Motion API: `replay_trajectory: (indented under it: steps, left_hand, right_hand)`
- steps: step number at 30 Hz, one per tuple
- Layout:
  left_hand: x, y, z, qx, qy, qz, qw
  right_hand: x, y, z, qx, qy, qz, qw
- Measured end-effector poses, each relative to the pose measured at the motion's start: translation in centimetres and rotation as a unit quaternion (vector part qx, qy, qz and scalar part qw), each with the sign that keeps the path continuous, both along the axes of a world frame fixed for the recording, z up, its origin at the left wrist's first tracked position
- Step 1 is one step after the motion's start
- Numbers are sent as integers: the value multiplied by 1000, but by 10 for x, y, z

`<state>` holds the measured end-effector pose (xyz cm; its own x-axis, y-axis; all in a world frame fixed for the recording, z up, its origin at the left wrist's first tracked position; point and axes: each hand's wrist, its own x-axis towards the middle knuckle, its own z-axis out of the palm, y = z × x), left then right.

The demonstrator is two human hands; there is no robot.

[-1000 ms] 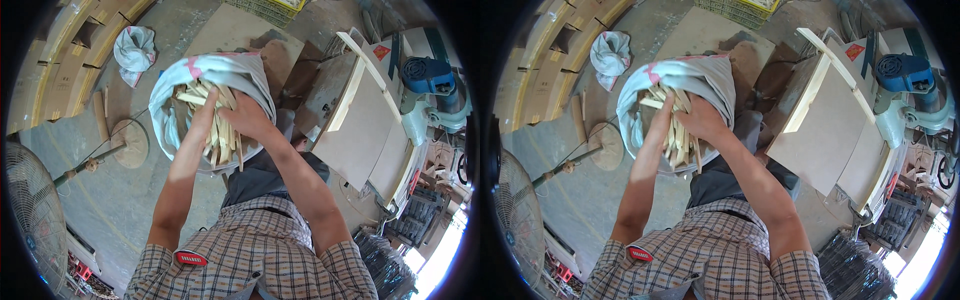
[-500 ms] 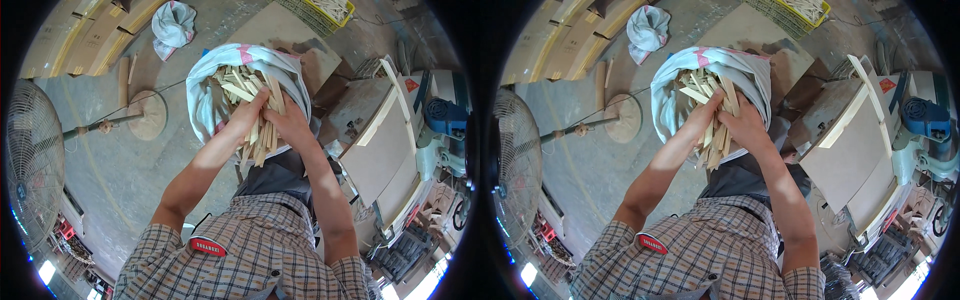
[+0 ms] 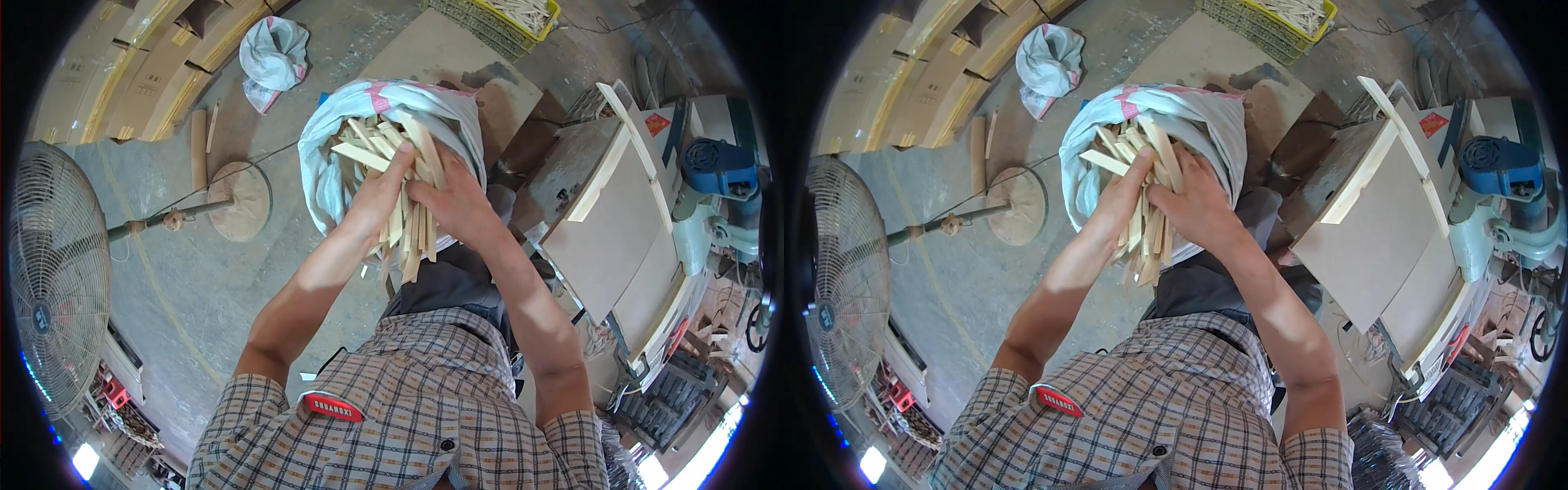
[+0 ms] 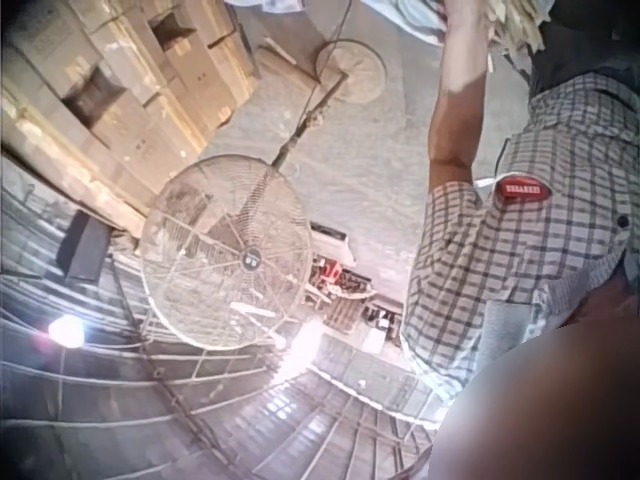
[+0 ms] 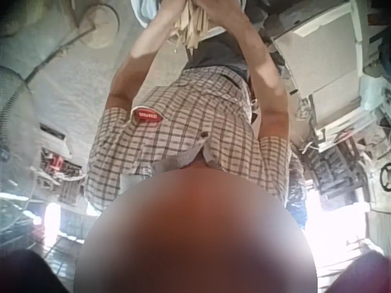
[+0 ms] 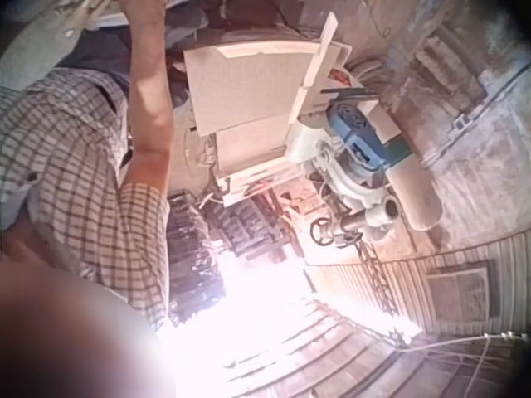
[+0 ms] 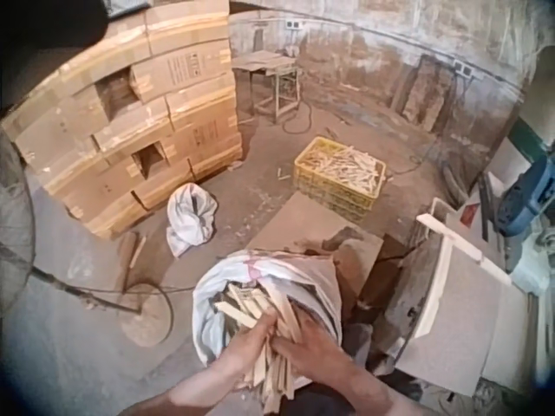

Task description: Fitting and assembling small wooden slats into a decorative lattice frame.

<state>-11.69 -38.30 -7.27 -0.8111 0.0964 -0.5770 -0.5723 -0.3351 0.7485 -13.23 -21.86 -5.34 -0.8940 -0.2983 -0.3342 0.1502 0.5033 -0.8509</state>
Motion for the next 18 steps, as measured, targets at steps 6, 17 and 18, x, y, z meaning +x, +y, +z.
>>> replay_trajectory:
  steps: [6,17,18]
  left_hand:
    - [18,-3,17,12,-33,27,999]
    - [-3,29,110,-4,53,-37,998]
    - [-6,39,120,-8,64,-54,996]
  right_hand:
    - [13,-8,24,37,-2,-14,999]
    - [20,30,101,-73,74,-66,992]
    - [19,39,107,-77,93,-67,990]
